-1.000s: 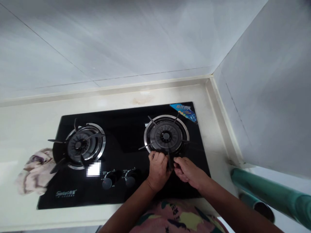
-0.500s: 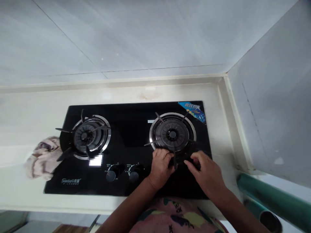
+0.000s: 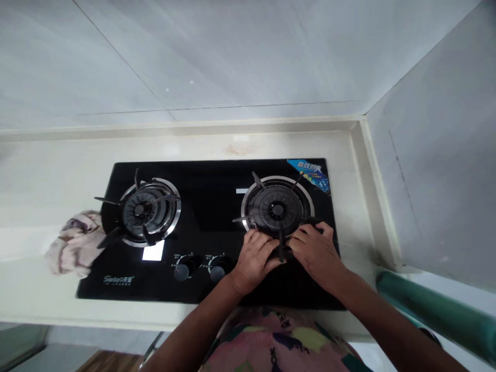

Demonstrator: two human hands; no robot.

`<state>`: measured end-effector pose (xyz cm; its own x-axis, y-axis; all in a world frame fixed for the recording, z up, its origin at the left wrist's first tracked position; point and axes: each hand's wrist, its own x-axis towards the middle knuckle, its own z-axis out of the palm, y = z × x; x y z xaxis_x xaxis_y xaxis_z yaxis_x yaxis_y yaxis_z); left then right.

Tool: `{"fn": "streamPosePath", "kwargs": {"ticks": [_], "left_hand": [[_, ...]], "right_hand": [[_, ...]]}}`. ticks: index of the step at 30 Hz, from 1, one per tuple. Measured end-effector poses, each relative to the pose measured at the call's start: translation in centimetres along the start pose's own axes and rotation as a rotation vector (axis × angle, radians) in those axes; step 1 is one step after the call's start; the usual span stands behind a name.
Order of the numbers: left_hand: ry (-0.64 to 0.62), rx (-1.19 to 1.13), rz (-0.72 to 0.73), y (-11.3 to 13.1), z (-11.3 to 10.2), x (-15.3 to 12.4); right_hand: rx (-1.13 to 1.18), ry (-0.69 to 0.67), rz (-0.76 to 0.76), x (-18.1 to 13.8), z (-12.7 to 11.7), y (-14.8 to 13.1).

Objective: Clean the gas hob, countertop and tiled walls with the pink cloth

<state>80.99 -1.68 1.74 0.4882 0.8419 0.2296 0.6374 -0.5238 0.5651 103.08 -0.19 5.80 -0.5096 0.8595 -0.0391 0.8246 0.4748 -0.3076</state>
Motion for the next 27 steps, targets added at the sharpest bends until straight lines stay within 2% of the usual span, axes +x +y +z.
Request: {"fn": "streamPosePath", "kwargs": {"ticks": [6,11,14,19,23,27], "left_hand": [[0.117,-0.111,-0.045,0.8,-3.9,3.2],[0.081,-0.264,-0.072,0.8,-7.1,5.8],[0.058,-0.378,-0.102,0.9,-8.6,7.4],[0.106,-0.567,-0.230,1.2,-10.4,10.3],[0.167,-0.676,-0.313,1.0,-11.1,12.1],[0.193,-0.715,-0.317,0.8,-11.3,13.2]], "right_hand": [[0.144,0.047,-0.038,2.6,-5.5,0.0],[0.269,-0.106,-0.009,5.6,-9.0,0.6],[0.387,-0.170,-0.007,7.2,-10.4,1.1],[0.529,-0.173,-0.019,9.7,-12.4,1.8],[0.522,-0.178,-0.018,11.0,-13.5,2.3],[0.485,-0.165,0.021,11.6,-13.9,2.5]]}}
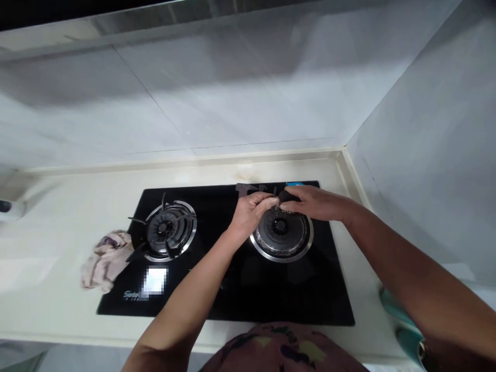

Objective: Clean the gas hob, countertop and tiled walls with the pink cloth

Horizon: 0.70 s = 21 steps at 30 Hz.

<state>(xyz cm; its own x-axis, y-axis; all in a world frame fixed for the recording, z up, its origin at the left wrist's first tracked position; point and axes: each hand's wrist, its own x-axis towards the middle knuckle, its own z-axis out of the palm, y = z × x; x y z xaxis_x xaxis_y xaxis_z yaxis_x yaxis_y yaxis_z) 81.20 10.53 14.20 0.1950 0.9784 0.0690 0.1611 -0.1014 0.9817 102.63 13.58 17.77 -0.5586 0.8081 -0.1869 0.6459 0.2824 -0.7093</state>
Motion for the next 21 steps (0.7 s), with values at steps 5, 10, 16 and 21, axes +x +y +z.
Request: {"fn": "streamPosePath", "kwargs": {"ticks": [5,10,16,21], "left_hand": [[-0.015,-0.021,-0.029,0.5,-0.1,0.8],[-0.025,0.011,-0.072,0.8,-0.2,1.1],[-0.016,0.018,-0.065,0.9,-0.1,1.2],[-0.001,0.037,-0.069,1.2,0.2,1.2]], "right_hand": [[-0.041,0.068,0.051,0.4,0.1,-0.3],[-0.017,0.108,0.036,0.5,0.1,-0.5],[-0.044,0.118,0.047,0.8,0.2,-0.3],[-0.083,-0.004,-0.025,0.9,-0.5,-0.4]]}}
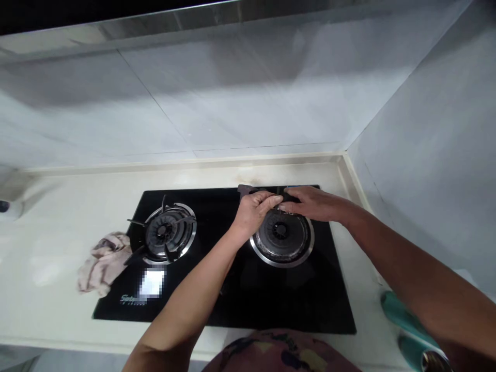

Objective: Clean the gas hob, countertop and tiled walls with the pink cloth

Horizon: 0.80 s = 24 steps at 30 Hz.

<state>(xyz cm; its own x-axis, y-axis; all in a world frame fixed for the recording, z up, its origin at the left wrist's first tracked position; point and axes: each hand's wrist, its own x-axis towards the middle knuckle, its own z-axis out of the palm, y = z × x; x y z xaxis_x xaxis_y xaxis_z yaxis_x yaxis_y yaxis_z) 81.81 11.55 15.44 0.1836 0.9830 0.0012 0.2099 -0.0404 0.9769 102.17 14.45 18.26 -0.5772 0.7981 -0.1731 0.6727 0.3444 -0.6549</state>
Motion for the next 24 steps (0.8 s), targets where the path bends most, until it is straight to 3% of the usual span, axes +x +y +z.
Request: {"fn": "streamPosePath", "kwargs": {"ticks": [8,14,19,24], "left_hand": [[-0.023,-0.047,-0.010,-0.3,0.2,0.5],[-0.013,0.005,0.049,-1.1,-0.3,-1.4],[-0.050,0.161,0.170,-2.9,0.2,-5.1],[-0.140,0.460,0.229,-6.4,2.4,-9.9]], "right_hand": [[0.000,-0.063,-0.056,0.3,-0.5,0.6],[-0.074,-0.048,-0.042,-0.1,1.7,0.4],[0.023,0.214,-0.111,-3.9,5.7,0.5],[0.221,0.528,-0.069,-9.6,9.0,3.1]]}}
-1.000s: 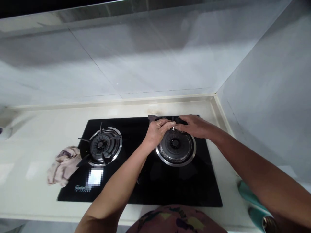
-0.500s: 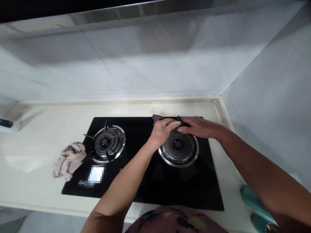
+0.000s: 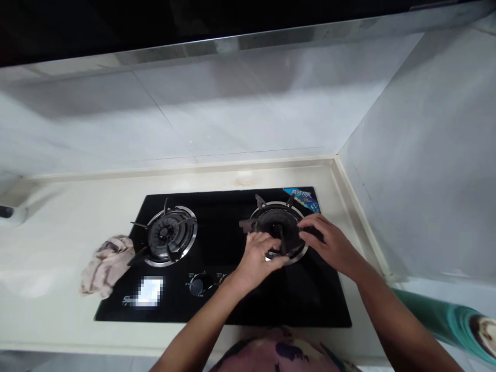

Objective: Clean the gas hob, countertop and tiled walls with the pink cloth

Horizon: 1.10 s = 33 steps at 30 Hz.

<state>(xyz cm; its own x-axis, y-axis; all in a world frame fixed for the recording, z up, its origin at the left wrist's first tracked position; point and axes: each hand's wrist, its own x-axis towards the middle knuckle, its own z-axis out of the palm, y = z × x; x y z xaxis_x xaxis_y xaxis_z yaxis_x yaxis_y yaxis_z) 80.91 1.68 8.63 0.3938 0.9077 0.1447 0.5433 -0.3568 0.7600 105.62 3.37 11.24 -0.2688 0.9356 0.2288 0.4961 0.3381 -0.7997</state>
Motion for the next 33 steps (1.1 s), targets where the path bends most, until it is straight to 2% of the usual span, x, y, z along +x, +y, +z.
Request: {"fn": "streamPosePath", "kwargs": {"ticks": [3,5,9,15,18,20,25,28,30,33], "left_hand": [[-0.071,0.118,-0.026,-1.0,2.9,-2.3],[-0.091,0.170,-0.079,-1.7,4.4,-3.3],[-0.070,0.234,-0.149,-2.5,6.0,-4.0],[-0.061,0.279,-0.271,-1.7,6.6,-4.5],[-0.078,0.240,-0.320,-1.1,6.7,-5.4],[-0.062,0.189,-0.327,-1.0,6.7,-6.3],[-0.042,-0.083,-0.358,-1.3,5.7,-10.1],[-0.053,-0.159,-0.418,-0.9,4.4,-12.9],[-0.049,-0.211,-0.457,-0.6,3.4,-14.7],[0.012,-0.227,-0.510,-0.7,1.8,-17.1]], "right_hand": [[0.000,0.085,0.115,-3.5,-0.3,1.7],[-0.001,0.084,0.197,-5.6,-0.1,2.5],[0.014,-0.023,0.302,-9.1,1.7,3.7],[0.041,-0.215,0.357,-13.5,5.4,5.1],[0.031,-0.346,0.368,-15.3,6.8,5.7],[0.009,-0.385,0.391,-16.1,7.3,5.7],[-0.015,-0.336,0.388,-16.2,7.3,4.2],[0.001,-0.283,0.374,-16.2,7.2,3.8],[0.008,-0.261,0.353,-16.4,7.2,4.6],[0.030,-0.341,0.327,-16.9,7.3,6.8]]}}
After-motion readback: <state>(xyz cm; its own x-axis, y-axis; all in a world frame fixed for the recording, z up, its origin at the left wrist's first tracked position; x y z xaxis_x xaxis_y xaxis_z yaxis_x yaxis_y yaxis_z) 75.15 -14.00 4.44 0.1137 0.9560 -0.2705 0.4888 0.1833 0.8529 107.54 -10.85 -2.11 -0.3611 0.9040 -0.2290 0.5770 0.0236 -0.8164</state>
